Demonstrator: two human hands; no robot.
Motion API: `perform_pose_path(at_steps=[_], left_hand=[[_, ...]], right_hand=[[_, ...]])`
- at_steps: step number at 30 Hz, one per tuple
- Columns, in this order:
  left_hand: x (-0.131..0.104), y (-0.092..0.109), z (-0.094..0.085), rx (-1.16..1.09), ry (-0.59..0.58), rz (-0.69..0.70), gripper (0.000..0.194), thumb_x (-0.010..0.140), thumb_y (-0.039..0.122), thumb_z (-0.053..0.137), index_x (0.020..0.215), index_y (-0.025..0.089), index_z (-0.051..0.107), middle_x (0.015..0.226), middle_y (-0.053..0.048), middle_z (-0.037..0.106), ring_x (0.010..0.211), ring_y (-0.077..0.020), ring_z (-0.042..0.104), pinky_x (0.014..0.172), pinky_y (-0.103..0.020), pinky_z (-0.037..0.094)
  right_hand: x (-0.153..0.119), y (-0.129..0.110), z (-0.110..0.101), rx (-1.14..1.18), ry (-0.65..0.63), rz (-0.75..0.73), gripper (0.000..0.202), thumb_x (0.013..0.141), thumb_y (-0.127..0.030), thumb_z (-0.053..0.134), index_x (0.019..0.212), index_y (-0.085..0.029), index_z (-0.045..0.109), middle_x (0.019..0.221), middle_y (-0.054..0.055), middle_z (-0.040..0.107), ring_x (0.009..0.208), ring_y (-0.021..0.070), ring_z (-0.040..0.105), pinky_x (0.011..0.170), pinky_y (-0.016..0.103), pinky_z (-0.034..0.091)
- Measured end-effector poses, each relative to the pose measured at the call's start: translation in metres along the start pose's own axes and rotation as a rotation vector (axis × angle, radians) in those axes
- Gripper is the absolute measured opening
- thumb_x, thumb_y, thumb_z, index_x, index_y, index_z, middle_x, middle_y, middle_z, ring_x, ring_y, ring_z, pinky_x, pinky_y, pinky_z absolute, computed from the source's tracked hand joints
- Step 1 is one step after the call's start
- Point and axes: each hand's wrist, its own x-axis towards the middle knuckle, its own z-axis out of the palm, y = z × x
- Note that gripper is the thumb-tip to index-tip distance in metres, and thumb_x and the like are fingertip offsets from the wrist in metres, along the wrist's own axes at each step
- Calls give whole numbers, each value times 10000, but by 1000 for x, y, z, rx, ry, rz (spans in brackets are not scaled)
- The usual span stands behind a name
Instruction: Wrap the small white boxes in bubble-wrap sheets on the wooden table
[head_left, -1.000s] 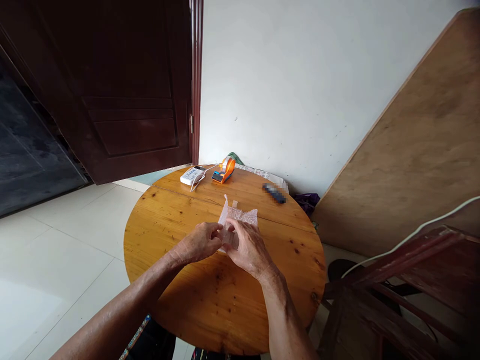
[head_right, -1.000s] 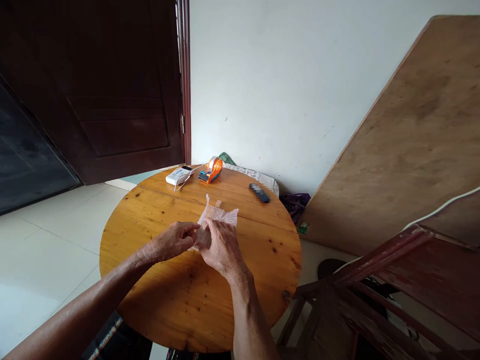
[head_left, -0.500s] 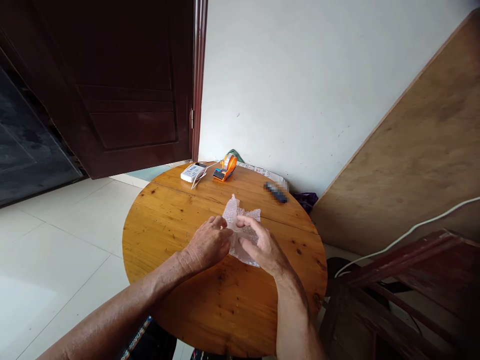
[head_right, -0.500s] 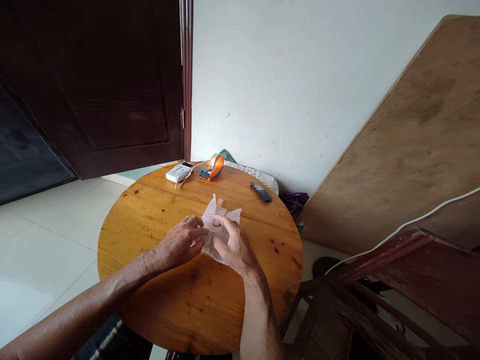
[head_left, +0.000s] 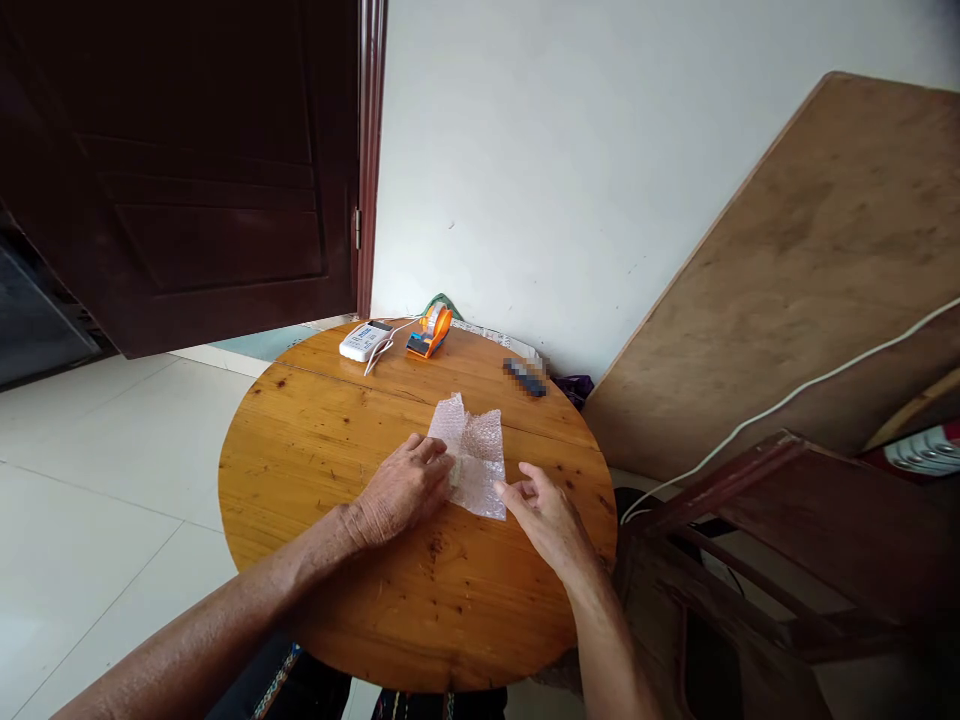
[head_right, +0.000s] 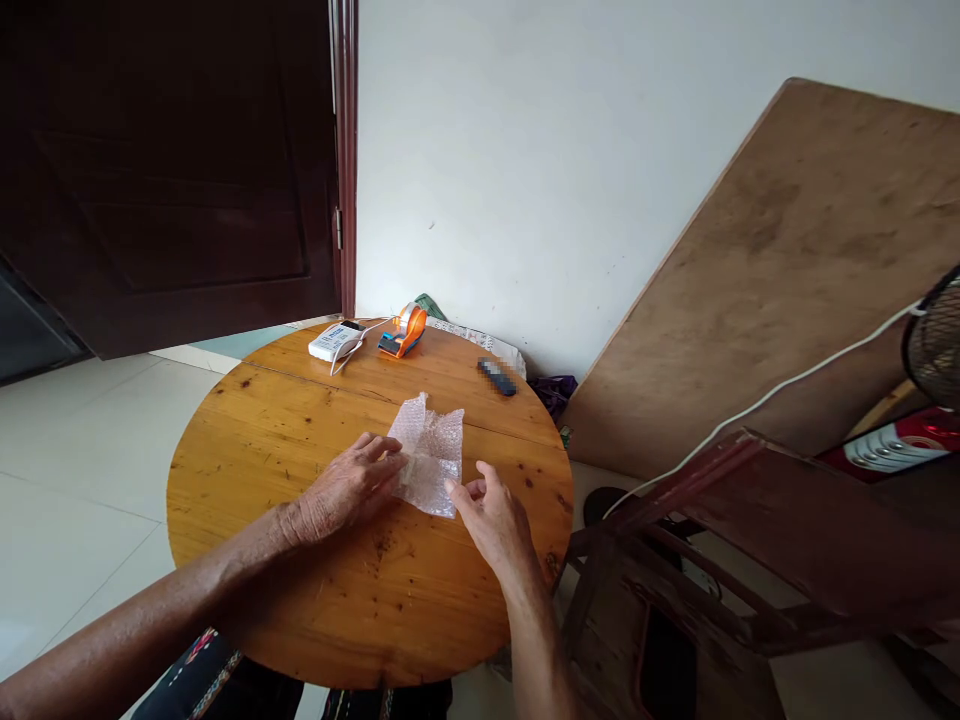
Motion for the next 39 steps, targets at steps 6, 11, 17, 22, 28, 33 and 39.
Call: perform_pose_path(at_steps=[6, 11, 17, 22, 28, 33, 39], left_hand=[[-1, 8, 2, 37, -34, -61, 138, 903, 148, 497, 943, 152, 629, 1074, -131, 589, 962, -263, 508, 850, -401, 501], [-3, 7, 3, 48, -28, -50, 139, 907, 168, 514, 979, 176, 632, 1060, -107, 604, 952, -254, 504, 863, -403, 489], [-5, 0, 3, 21, 4, -19, 198, 915, 201, 529, 1073, 196, 650, 1066, -103, 617, 962, -256, 506, 845, -412, 460], [-3, -1, 1, 40, -29, -17, 218, 913, 226, 540, 1090, 211, 665, 1046, -87, 630, 922, -239, 515, 815, -385, 458], [-3, 0, 3, -35, -46, -44, 219, 904, 202, 527, 1079, 203, 658, 1049, -83, 630, 930, -230, 542, 838, -367, 488], [-5, -3, 14, -232, 42, -128, 340, 854, 171, 544, 1190, 203, 583, 1136, -86, 625, 1033, -226, 575, 912, -360, 503], [-6, -5, 21, -316, 84, -211, 583, 790, 175, 585, 1357, 187, 449, 1138, -99, 618, 1044, -240, 581, 913, -385, 512]], right_hand=[[4, -17, 26, 18, 26, -15, 718, 781, -453, 600, 1382, -87, 459, 679, -1, 653, 642, 207, 625, 599, 301, 445], [7, -18, 40, 141, 63, -66, 684, 777, -356, 571, 1387, -74, 445, 638, -20, 628, 579, 180, 567, 573, 288, 448], [6, -28, 41, 315, 72, -113, 544, 789, -359, 591, 1283, -138, 541, 736, 15, 687, 676, 188, 627, 648, 297, 508], [9, -40, 45, 385, 31, -121, 510, 793, -367, 598, 1249, -141, 572, 757, 18, 694, 655, 172, 616, 627, 278, 507], [10, -49, 50, 318, 73, -165, 462, 804, -349, 590, 1218, -147, 623, 745, 15, 682, 634, 162, 593, 601, 268, 491], [2, -55, 47, 278, 58, -211, 402, 839, -351, 552, 1168, -154, 672, 843, 72, 737, 728, 200, 660, 692, 316, 534], [-9, -52, 36, 464, -138, -165, 458, 850, -325, 502, 1260, -148, 607, 962, 79, 735, 601, 138, 614, 562, 278, 517]])
